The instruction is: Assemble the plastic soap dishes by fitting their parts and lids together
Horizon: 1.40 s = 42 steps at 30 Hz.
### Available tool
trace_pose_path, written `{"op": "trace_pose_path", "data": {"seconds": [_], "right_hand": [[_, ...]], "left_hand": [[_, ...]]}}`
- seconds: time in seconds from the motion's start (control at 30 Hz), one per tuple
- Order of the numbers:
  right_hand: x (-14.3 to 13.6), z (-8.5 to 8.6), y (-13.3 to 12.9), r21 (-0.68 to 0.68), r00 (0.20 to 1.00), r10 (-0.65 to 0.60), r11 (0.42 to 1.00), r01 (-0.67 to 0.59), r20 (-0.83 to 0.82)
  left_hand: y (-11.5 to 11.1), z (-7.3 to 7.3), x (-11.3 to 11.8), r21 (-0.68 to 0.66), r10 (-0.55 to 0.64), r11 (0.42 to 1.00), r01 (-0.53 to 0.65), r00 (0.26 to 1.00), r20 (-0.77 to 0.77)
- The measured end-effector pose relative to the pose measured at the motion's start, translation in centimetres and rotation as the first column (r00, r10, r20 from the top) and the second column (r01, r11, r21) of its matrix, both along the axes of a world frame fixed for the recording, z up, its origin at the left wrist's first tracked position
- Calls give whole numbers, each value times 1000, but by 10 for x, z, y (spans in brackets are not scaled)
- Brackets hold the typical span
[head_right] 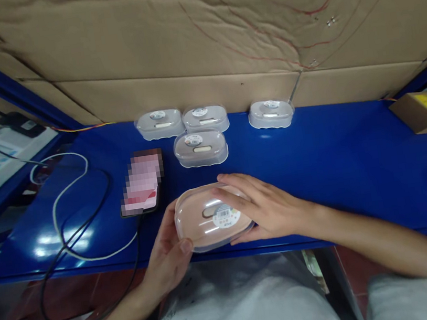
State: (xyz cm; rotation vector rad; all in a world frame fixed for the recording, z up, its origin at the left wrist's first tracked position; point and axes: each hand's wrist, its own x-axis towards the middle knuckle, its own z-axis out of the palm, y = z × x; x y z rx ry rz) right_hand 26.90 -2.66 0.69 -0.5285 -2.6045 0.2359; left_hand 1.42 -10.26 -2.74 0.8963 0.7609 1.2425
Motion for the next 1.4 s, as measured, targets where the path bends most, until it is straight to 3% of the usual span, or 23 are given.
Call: {"op": "trace_pose_path", "data": {"seconds": [0.33,0.43,0.63,1.13,1.4], "right_hand": [[1,-2,2,69,997,56,996,-53,-47],[1,0,4,38,993,77,997,-74,-88],[1,-3,6,27,983,106,994,-104,-150],[2,-10,7,138,986,106,986,-89,-125],[-4,-4,6,-47,994,28,998,-33,-108]], "left_hand": [[-3,3,1,95,-43,995,43,999,-2],[-5,-1,-2,108,-92,990,90,996,9],[-7,-12,-4,91,-82,993,76,995,64],[-1,5,3,-55,-76,994,91,972,222],[1,8,2,-140,-37,987,78,961,276]]}}
